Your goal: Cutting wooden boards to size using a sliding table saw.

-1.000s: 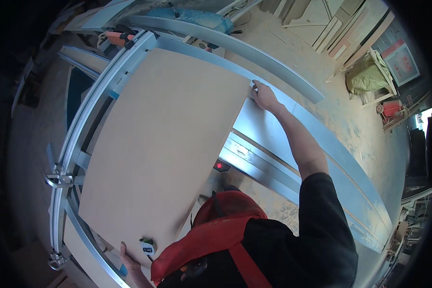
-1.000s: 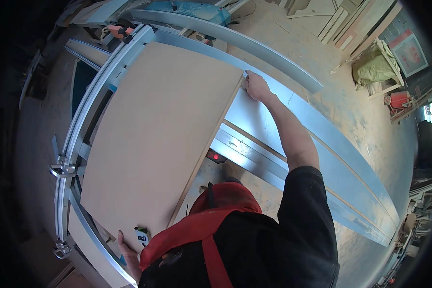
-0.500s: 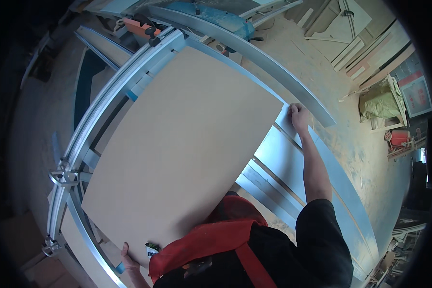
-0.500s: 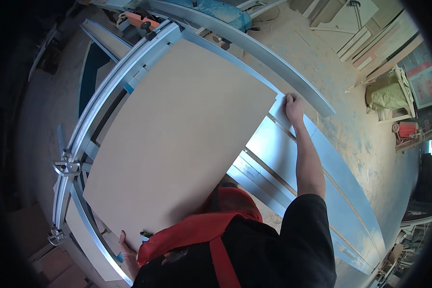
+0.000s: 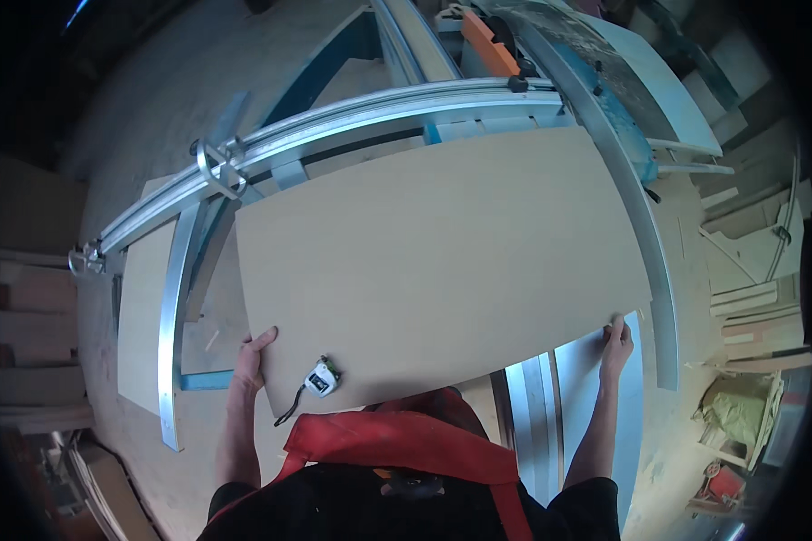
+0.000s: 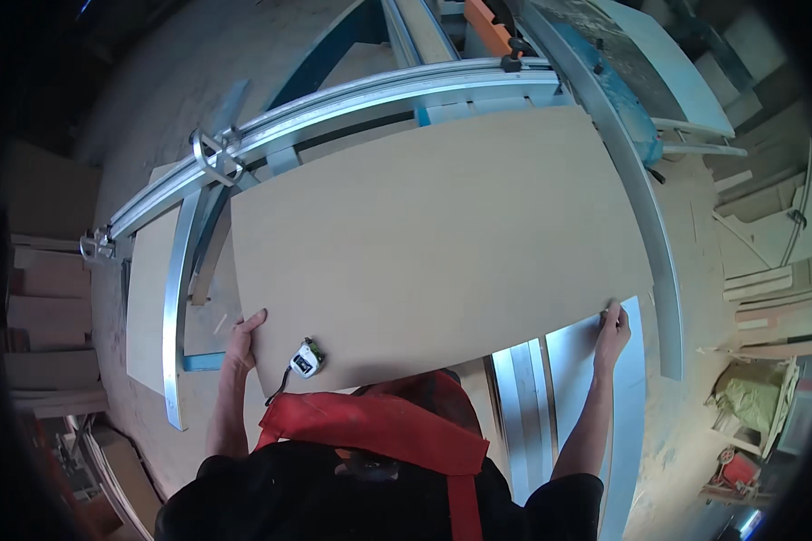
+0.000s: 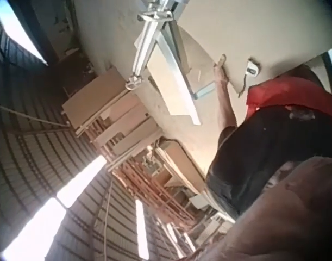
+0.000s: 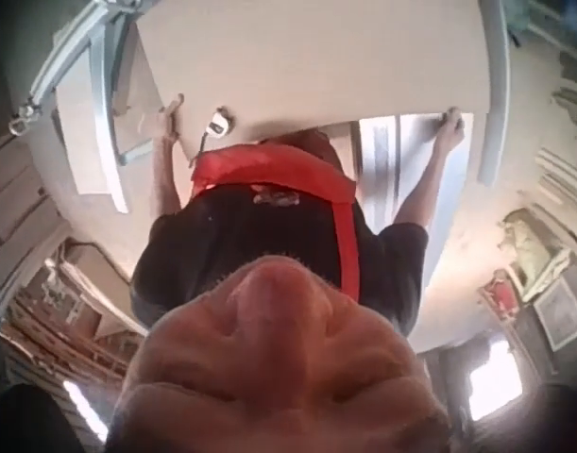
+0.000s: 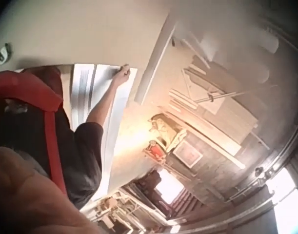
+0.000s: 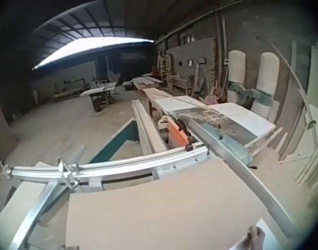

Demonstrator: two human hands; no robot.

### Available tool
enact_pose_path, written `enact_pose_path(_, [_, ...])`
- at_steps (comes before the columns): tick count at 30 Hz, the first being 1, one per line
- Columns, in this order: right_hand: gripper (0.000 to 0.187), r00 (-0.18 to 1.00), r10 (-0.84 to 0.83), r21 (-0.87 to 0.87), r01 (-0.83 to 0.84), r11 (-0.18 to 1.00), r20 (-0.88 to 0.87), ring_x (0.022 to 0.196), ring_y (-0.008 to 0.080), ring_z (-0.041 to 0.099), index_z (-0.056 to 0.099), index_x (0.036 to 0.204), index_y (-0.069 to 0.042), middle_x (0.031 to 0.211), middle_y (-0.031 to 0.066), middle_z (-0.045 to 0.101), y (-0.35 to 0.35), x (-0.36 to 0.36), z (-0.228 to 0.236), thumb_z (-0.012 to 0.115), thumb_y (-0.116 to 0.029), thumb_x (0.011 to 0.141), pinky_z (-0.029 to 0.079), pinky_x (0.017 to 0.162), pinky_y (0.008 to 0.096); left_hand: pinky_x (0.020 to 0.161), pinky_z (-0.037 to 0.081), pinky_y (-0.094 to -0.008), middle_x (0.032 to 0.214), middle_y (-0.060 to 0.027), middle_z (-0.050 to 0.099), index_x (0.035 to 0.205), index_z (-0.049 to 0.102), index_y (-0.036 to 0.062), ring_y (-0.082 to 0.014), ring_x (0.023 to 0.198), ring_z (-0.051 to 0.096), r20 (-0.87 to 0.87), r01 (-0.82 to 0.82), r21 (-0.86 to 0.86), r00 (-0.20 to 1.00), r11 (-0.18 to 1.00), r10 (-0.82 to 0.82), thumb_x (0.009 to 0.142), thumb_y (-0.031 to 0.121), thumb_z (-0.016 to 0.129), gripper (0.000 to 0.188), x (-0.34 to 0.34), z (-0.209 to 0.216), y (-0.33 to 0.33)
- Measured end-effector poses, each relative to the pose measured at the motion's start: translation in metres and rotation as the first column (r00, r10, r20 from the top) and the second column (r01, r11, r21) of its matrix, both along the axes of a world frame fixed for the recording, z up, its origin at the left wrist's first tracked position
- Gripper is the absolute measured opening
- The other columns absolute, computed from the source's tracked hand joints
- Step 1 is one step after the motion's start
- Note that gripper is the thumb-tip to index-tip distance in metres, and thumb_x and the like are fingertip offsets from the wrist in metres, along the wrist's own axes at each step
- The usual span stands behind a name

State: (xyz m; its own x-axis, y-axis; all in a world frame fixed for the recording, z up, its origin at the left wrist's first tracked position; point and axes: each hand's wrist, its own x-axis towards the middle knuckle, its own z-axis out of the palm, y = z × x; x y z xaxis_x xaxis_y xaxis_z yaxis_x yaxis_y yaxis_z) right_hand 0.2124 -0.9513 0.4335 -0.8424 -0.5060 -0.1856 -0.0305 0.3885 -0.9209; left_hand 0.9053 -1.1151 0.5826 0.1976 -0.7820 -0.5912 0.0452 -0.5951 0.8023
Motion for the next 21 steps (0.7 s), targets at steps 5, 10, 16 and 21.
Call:
enact_pose_path(5, [0.059,0.962,0.056,0.017,-0.053,0.998,-0.265,0.076,0.0137,0.053,0.067,0.116,0.010,0.086,0.0062,0.066,0.002,0.010,0.007,0.064,-0.046,0.100,0.044,0.070,0.0312,0.090,0.059,-0.0429,0.117,-0.0155,0.070,0.132,0.059,0.0021,-0.0275,0.102,0.071,-0.043,0.047,-0.040,0.998,0.998,-0.049,0.085,0.023,0.082,0.056,-0.023,0.002,-0.028])
enact_pose_path(10, [0.055,0.978,0.147,0.066,-0.138,0.988,-0.149,0.086,0.0185,0.061,0.069,0.113,0.011,0.095,0.0128,0.073,-0.036,0.015,0.031,0.065,-0.042,0.100,0.048,0.080,0.0344,0.091,0.059,-0.0442,0.120,-0.0162,0.069,0.136,0.056,0.0032,-0.0288,0.107,0.070,-0.026,0.059,-0.070,0.998,0.996,-0.061,0.085,0.025,0.082,0.060,-0.034,0.023,-0.057])
enact_pose_path(16, [0.055,0.966,0.208,0.078,-0.198,0.977,-0.156,0.093,0.0211,0.065,0.068,0.115,0.013,0.101,0.0157,0.074,-0.031,0.053,0.007,0.064,-0.040,0.100,0.049,0.087,0.0366,0.091,0.059,-0.0427,0.119,-0.0158,0.070,0.135,0.060,0.0033,-0.0273,0.104,0.071,-0.075,0.028,-0.078,0.997,0.997,-0.034,0.086,0.019,0.081,0.055,0.010,0.024,-0.066])
enact_pose_path(21, [0.058,0.957,0.198,-0.007,-0.204,0.979,-0.210,0.087,0.0214,0.062,0.069,0.108,0.015,0.093,0.0161,0.073,-0.050,0.050,-0.001,0.064,-0.043,0.100,0.049,0.084,0.0373,0.092,0.059,-0.0429,0.120,-0.0155,0.070,0.138,0.059,0.0035,-0.0273,0.105,0.071,-0.076,0.018,-0.086,0.997,0.996,-0.025,0.086,0.019,0.081,0.058,0.014,0.018,-0.076])
